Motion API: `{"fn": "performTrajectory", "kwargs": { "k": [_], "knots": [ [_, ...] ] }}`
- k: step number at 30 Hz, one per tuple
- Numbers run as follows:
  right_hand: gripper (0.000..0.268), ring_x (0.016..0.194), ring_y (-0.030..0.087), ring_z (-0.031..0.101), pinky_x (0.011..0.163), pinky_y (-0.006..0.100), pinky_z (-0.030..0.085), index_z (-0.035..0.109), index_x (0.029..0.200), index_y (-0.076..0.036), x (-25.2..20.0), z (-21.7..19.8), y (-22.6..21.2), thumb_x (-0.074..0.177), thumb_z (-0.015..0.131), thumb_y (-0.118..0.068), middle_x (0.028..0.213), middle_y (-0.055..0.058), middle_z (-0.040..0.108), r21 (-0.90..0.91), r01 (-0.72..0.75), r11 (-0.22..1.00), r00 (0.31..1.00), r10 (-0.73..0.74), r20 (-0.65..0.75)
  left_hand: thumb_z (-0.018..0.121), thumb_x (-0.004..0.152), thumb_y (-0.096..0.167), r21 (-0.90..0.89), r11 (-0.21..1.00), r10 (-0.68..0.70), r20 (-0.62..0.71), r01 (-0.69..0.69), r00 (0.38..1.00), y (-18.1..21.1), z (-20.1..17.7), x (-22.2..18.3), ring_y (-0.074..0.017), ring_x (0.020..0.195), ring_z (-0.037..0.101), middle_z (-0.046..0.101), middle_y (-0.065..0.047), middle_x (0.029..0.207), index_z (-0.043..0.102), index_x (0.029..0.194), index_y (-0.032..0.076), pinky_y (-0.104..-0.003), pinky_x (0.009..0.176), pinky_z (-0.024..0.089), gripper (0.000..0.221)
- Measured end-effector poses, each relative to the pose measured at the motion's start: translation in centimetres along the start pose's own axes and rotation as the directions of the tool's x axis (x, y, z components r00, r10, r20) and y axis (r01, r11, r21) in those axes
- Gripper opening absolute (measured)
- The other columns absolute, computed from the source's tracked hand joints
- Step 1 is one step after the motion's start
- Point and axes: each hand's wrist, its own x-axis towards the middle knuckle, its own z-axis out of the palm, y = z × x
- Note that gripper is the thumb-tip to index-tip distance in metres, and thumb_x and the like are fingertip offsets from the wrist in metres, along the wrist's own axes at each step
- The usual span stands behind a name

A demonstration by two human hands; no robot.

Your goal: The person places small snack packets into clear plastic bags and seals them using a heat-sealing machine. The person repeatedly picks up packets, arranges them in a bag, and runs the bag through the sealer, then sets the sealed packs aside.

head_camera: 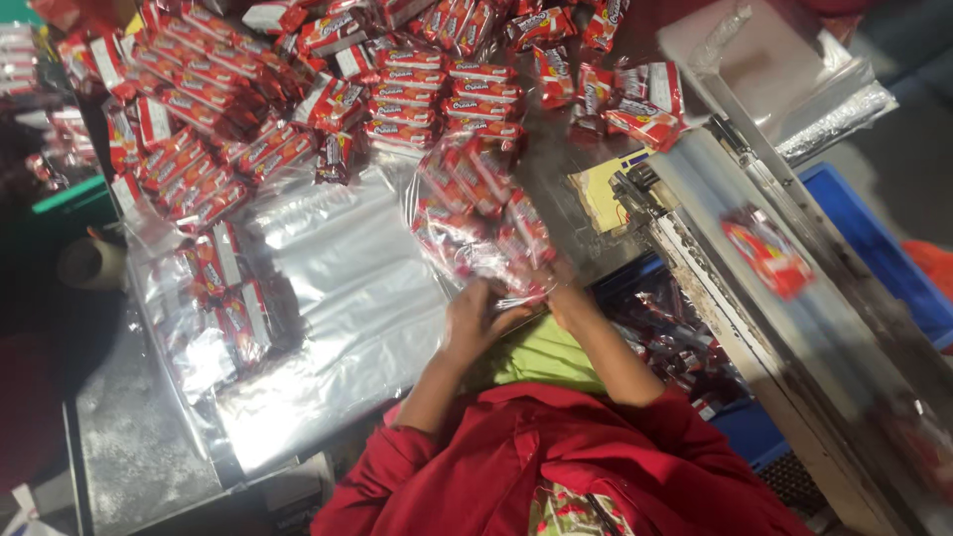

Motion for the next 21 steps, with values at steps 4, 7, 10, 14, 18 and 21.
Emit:
{"fn": "performTrajectory", "kwargs": {
  "k": [4, 7, 10, 14, 18, 21],
  "knots": [
    [0.092, 0.128, 0.026, 0.054, 0.105, 0.040, 0.047, 0.027, 0.157, -0.008, -2.3, 0.2, 0.5, 0.080, 0.077, -0.004, 0.143, 0.018, 0.051, -0.621, 0.187, 0.761, 0.980, -0.191, 0.061, 0.088, 0.074, 0.034, -0.029, 0.993, -0.106, 0.125, 0.111, 0.987, -1.3, -1.8, -0.5, -0.0313, 0.069, 0.063, 0.062, -0.011, 0.077, 0.062, 0.088, 0.005, -0.041, 0.060, 0.050, 0.041],
    [0.098, 0.140, 0.029, 0.043, 0.113, 0.043, 0.038, 0.024, 0.156, -0.009, -2.9, 0.4, 0.3, 0.074, 0.077, -0.001, 0.149, 0.022, 0.043, -0.695, 0.510, 0.506, 0.841, -0.463, 0.280, 0.084, 0.083, 0.032, 0.023, 1.000, -0.013, 0.016, 0.013, 1.000, -1.5, -0.8, -0.6, -0.0307, 0.073, 0.064, 0.064, -0.011, 0.079, 0.065, 0.088, 0.008, -0.041, 0.066, 0.050, 0.031],
    [0.097, 0.139, 0.027, 0.047, 0.111, 0.040, 0.043, 0.023, 0.159, -0.010, -1.5, 1.1, 1.0, 0.078, 0.075, -0.001, 0.152, 0.020, 0.047, -0.163, 0.149, 0.975, 0.988, -0.139, 0.066, 0.074, 0.094, 0.023, 0.063, 0.992, 0.117, -0.111, -0.110, 0.987, -1.1, 1.7, -0.9, -0.0344, 0.085, 0.065, 0.068, -0.014, 0.095, 0.068, 0.102, 0.006, -0.043, 0.074, 0.051, 0.020],
    [0.082, 0.142, 0.039, 0.045, 0.116, 0.043, 0.042, 0.028, 0.157, -0.006, 0.6, 1.7, 2.4, 0.091, 0.077, -0.017, 0.156, 0.026, 0.039, -0.472, 0.362, 0.804, 0.920, -0.390, 0.042, 0.068, 0.097, 0.018, -0.107, 0.987, -0.141, -0.222, 0.120, 0.965, -0.9, 3.7, -1.2, -0.0321, 0.082, 0.065, 0.067, -0.015, 0.092, 0.064, 0.100, 0.005, -0.042, 0.075, 0.051, 0.014],
    [0.083, 0.142, 0.046, 0.043, 0.119, 0.050, 0.038, 0.023, 0.158, 0.002, -0.8, 0.2, 1.1, 0.101, 0.072, -0.033, 0.159, 0.029, 0.036, -0.865, 0.301, 0.400, 0.924, -0.349, 0.160, 0.058, 0.105, 0.018, -0.228, 0.931, -0.346, -0.289, 0.287, 0.893, -1.5, 4.0, -1.2, -0.0292, 0.081, 0.064, 0.065, -0.014, 0.089, 0.058, 0.106, 0.004, -0.040, 0.077, 0.051, 0.014],
    [0.102, 0.139, 0.053, 0.033, 0.114, 0.058, 0.026, 0.012, 0.155, 0.016, -3.3, -1.5, -1.8, 0.095, 0.074, -0.039, 0.156, 0.039, 0.028, -0.871, 0.337, 0.359, 0.939, -0.198, 0.281, 0.054, 0.106, 0.020, -0.249, 0.916, -0.378, -0.269, 0.315, 0.886, -2.0, 3.7, -1.0, -0.0272, 0.079, 0.064, 0.065, -0.014, 0.086, 0.057, 0.106, 0.004, -0.040, 0.076, 0.050, 0.016]
  ]
}}
